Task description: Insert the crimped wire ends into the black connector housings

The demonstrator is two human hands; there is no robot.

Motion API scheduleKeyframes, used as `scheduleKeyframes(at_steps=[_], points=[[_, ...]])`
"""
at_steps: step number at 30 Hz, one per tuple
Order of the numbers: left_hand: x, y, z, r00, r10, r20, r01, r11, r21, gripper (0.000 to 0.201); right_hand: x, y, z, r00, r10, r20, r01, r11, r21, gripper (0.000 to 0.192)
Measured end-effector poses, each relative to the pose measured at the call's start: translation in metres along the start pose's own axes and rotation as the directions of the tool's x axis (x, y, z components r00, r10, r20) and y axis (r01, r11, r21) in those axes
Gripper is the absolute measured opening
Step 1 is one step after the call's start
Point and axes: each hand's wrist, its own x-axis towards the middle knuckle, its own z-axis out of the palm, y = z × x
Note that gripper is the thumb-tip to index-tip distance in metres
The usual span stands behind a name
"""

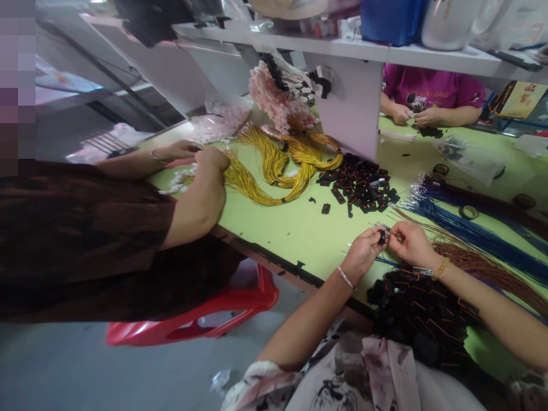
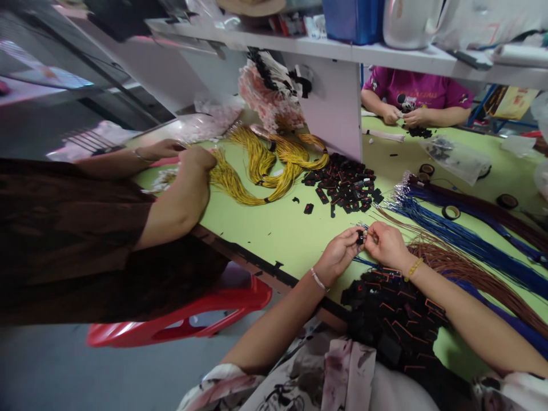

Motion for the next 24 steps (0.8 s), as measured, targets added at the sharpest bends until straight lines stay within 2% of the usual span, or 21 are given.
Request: scheduleKeyframes(at_steps=[10,16,18,22,24], points=[[-0.0043,-0.0036,0.0024,1.0,0.028,-0.005,-0.028,0.996,0.085,0.015,0.0009,0.0039,0.0051,0.984,-0.157,0.088,0.17,0.969,-0.179,0.011],[-0.0078,-0.0006,0.0028,0.998,0.041,-0.042,-0.037,0.994,0.103,0.017,0.0017,0.001,-0.0025,0.993,-0.066,0.102,0.07,0.997,-0.035,0.014],[-0.0072,-0.0003,0.002,0.998,0.04,-0.045,-0.034,0.992,0.119,0.019,0.0014,-0.0002,-0.0027,0.992,-0.069,0.107,0.072,0.997,-0.022,0.015],[-0.0055,-0.0022,0.0012,0.996,0.053,-0.066,-0.04,0.982,0.187,0.022,0.0007,-0.001,-0.0006,0.992,-0.071,0.109,0.072,0.997,-0.004,0.014],[-0.0097,-0.0022,0.0052,0.993,0.095,-0.077,-0.073,0.964,0.254,0.022,0.0029,0.0013,-0.0027,0.99,-0.049,0.134,0.041,0.997,0.062,0.016]])
